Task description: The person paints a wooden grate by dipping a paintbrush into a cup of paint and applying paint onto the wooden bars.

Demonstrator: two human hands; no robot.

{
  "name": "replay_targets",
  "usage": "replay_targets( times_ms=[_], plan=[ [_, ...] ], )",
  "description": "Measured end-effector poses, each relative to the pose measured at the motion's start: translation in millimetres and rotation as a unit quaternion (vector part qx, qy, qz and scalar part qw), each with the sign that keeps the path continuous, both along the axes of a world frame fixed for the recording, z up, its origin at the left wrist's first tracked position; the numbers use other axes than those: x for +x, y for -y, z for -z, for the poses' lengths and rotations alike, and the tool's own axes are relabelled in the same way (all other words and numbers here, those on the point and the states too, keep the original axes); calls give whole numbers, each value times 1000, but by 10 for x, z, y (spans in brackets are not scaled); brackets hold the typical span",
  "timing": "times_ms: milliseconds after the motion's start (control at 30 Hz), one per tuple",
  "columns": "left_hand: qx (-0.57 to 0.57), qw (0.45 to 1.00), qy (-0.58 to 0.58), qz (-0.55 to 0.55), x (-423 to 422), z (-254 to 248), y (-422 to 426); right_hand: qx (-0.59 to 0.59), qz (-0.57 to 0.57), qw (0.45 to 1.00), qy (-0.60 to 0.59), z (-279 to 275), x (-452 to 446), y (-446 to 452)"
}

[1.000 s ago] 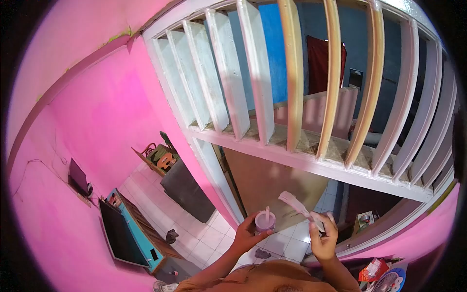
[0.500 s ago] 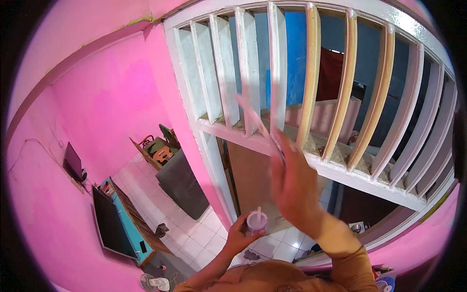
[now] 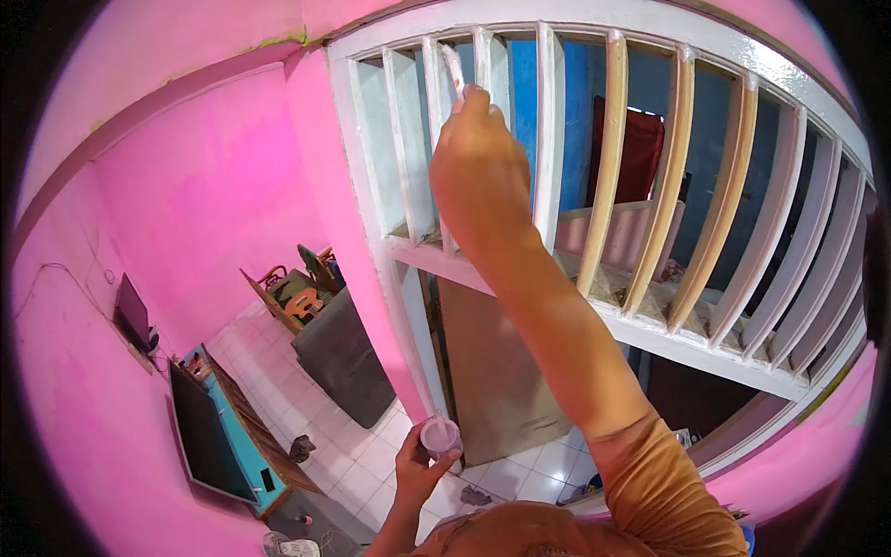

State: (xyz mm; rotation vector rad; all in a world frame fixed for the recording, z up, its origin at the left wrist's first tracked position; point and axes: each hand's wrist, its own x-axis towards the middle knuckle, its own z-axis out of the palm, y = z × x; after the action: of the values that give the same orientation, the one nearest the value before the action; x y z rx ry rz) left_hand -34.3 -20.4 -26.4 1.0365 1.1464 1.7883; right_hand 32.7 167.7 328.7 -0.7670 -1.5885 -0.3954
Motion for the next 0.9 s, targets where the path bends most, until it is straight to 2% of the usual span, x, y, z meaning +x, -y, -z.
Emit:
replay_targets(
  times_ms=[100,200,267,400,500,567,700,767,800,900],
  plan=[
    [-5,1000,-5,-4,-13,4,30,-11,15,1000,8,-130,-30,-101],
    [-12,1000,-10,6,-38,44,24,-72,6,997,2,-162,-71,-195],
    [-14,1000,-13,14,-36,57,2,-104,0,993,56,-72,-66,-180],
    [-2,1000,-3,19,1,30,-35,-84,-2,994,71,-86,29,-89],
    [-2,1000,-1,20,44,20,-55,-50,-12,999,12,-185,7,-166],
    [0,1000,2,15,72,11,-58,-81,32,993,82,-155,-14,-205],
    [-1,1000,-17,21,96,-16,-71,-74,22,992,98,-72,74,-126],
    [0,999,-17,28,90,-14,-58,1,0,1000,30,-154,64,-168],
    [3,999,-18,29,87,1,-65,0,1,1000,28,-175,58,-152],
    [3,999,-23,29,94,1,-60,-19,54,995,87,-157,48,-92]
  ],
)
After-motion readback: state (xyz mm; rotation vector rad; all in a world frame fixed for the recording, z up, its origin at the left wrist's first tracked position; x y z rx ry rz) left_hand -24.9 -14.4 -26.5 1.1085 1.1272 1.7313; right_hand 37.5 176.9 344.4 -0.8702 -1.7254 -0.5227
